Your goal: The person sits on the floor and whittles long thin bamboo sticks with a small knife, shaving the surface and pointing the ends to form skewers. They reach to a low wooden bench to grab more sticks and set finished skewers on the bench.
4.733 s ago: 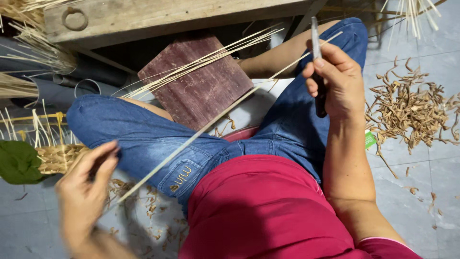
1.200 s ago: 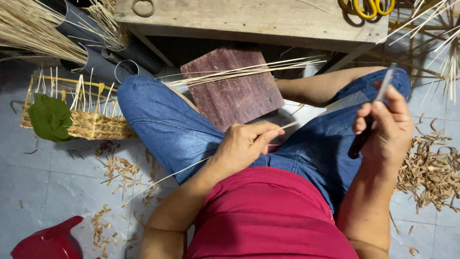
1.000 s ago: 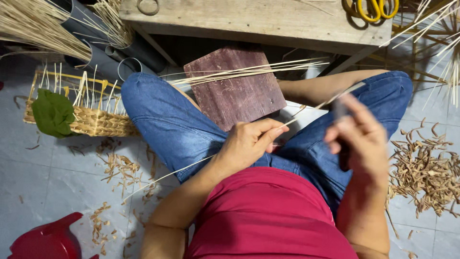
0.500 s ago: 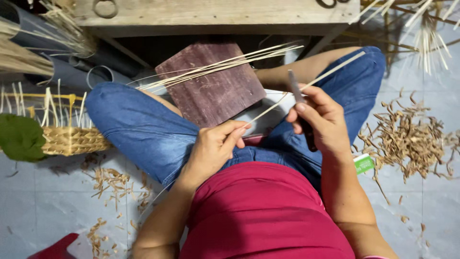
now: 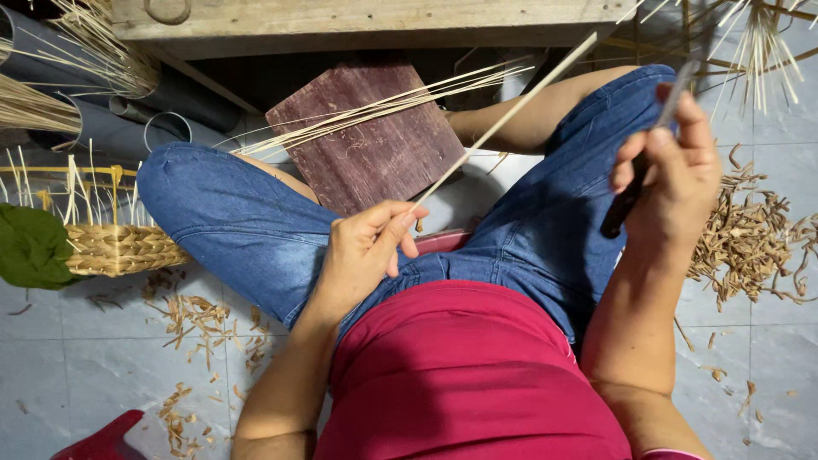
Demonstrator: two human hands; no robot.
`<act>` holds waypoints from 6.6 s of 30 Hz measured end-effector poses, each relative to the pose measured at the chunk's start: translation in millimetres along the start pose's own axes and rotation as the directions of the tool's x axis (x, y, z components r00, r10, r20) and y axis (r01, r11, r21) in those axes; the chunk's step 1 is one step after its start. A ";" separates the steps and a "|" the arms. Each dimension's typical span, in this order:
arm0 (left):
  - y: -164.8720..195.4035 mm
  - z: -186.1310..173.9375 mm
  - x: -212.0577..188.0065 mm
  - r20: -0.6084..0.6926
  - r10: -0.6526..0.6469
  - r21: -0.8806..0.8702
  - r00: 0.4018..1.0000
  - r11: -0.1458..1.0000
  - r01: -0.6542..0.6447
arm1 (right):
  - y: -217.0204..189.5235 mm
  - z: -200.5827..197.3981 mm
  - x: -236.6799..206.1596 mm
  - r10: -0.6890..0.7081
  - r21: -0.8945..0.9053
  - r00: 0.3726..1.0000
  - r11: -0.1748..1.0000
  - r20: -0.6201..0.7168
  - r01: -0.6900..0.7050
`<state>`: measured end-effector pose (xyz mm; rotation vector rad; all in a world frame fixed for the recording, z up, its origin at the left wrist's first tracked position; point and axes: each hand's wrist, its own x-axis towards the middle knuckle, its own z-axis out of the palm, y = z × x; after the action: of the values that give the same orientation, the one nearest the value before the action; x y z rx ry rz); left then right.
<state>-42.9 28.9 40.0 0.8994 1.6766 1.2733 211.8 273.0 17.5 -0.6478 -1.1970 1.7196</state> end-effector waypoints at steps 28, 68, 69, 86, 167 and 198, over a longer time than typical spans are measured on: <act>-4.5 11.5 6.0 0.037 0.033 -0.145 0.999 0.989 -0.027 | 33.2 52.0 -21.8 0.123 0.060 0.986 0.990 0.114 -0.131; -9.1 -3.5 -7.2 0.048 0.019 0.147 0.999 0.989 -0.026 | 28.0 -2.8 10.7 0.098 0.001 0.995 0.995 -0.001 -0.098; -8.9 -3.8 -6.4 0.043 0.019 0.143 0.999 0.989 -0.025 | 26.0 -10.2 13.2 0.080 0.038 0.996 0.996 -0.037 -0.079; 3.4 5.8 1.3 -0.018 0.087 0.199 0.996 0.977 -0.082 | 41.4 96.5 -37.0 0.446 -0.276 0.801 0.891 0.398 -0.360; -163.3 -115.0 232.3 -0.096 0.074 0.896 0.993 0.441 0.054 | 116.5 -61.5 51.0 0.330 0.046 0.942 0.944 -0.068 -0.327; -120.6 -164.0 361.0 -0.210 0.760 0.953 0.615 0.300 -0.045 | 126.2 -2.6 40.2 0.525 -0.204 0.849 0.826 -0.064 -0.526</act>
<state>-345.0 262.1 -121.4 1.8442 3.0000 0.9698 147.8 295.9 -96.2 -1.2058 -1.2897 2.0470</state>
